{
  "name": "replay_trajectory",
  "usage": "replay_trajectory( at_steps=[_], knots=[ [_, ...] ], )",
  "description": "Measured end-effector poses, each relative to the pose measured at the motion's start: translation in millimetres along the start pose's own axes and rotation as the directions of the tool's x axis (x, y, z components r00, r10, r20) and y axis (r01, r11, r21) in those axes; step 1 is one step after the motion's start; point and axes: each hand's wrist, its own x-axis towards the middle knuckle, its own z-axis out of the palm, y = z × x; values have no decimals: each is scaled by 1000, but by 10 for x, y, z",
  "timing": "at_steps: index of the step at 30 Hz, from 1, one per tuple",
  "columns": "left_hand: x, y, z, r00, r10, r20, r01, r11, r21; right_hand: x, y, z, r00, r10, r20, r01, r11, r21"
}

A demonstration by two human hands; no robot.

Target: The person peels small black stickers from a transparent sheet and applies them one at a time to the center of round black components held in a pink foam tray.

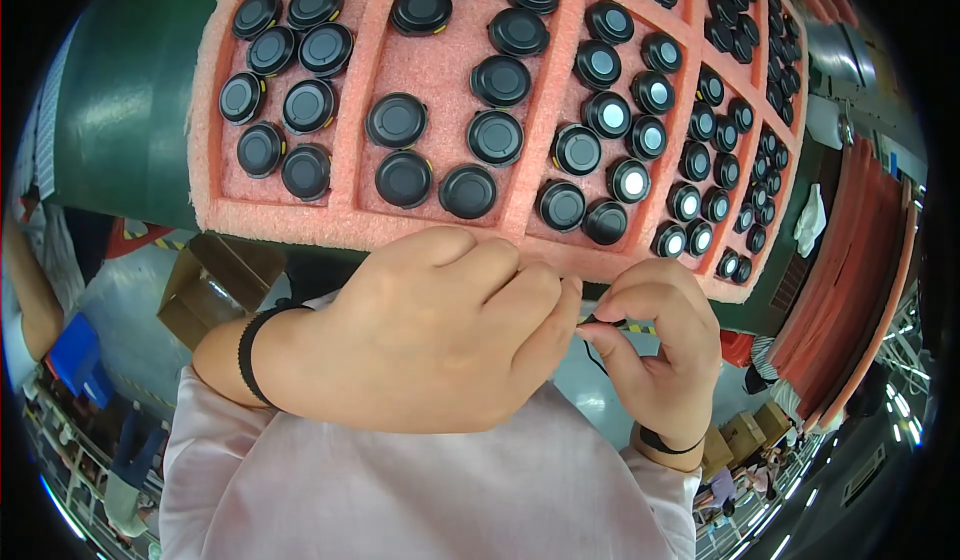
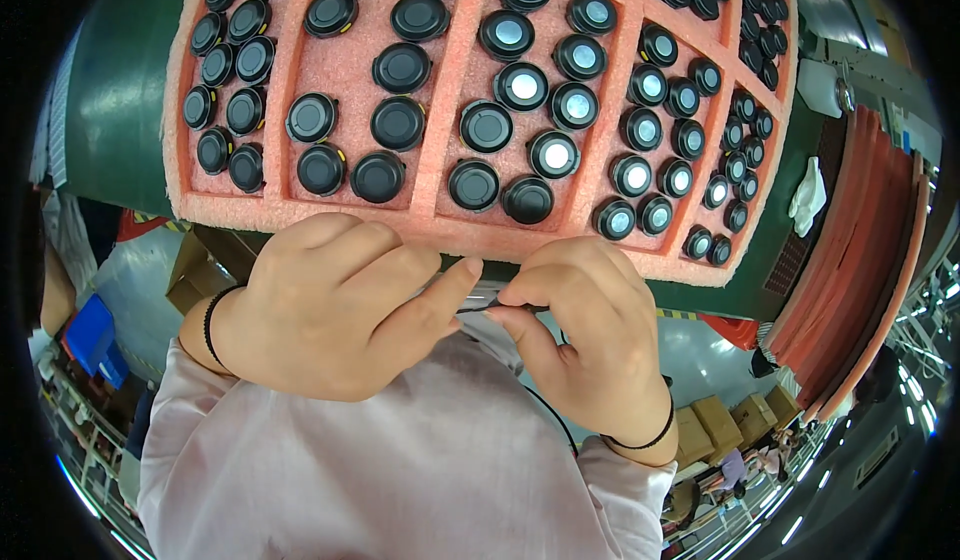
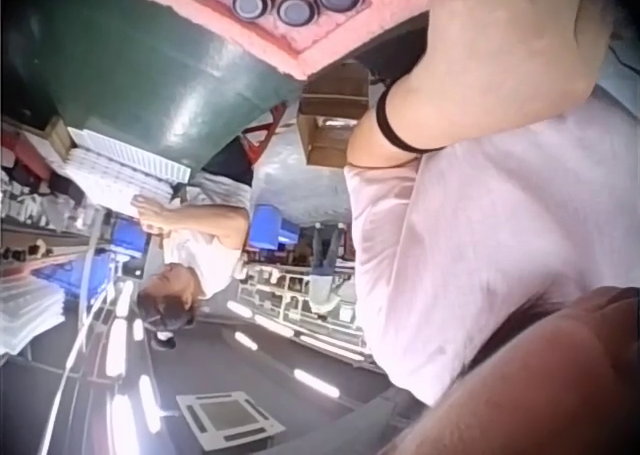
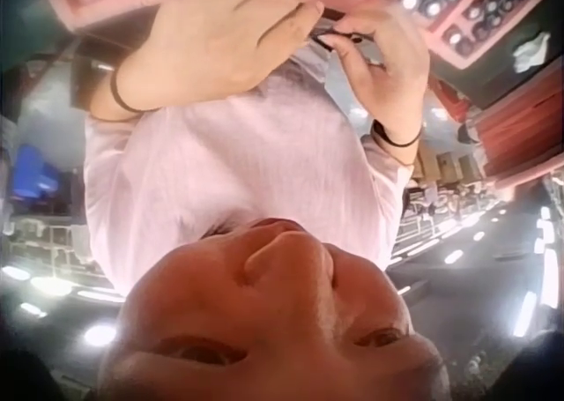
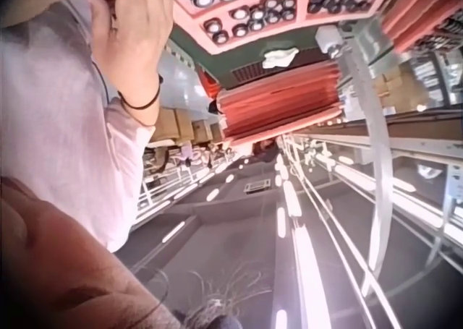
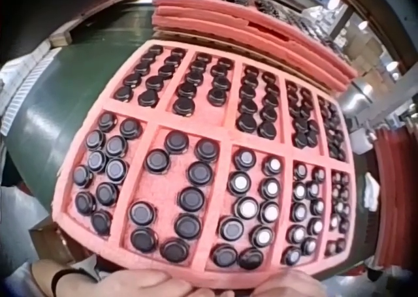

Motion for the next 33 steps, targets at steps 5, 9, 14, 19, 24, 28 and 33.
replay_trajectory(
  at_steps=[5,9,14,19,24,28,33],
  knots=[
    [42,30,-51,995,6,96,-11,999,53,-3,14,8,1000,3,-17,-3,1000,-4],
    [46,-9,23,999,-14,44,15,1000,-20,-16,77,-26,999,-32,-7,32,999,-15],
    [78,-67,18,997,-52,51,55,997,-52,-10,119,-76,999,-45,8,45,999,13],
    [145,-130,-25,994,-55,99,59,997,-39,112,120,-248,999,18,-28,-15,995,101],
    [216,-98,132,996,22,85,-14,996,-84,352,272,-289,989,114,-93,-113,993,18],
    [279,-95,335,999,31,12,-31,998,-47,441,292,-243,969,230,-87,-231,973,1],
    [291,-108,388,1000,1,-16,-3,996,-88,485,314,-224,960,271,-68,-271,962,-2]
  ],
)
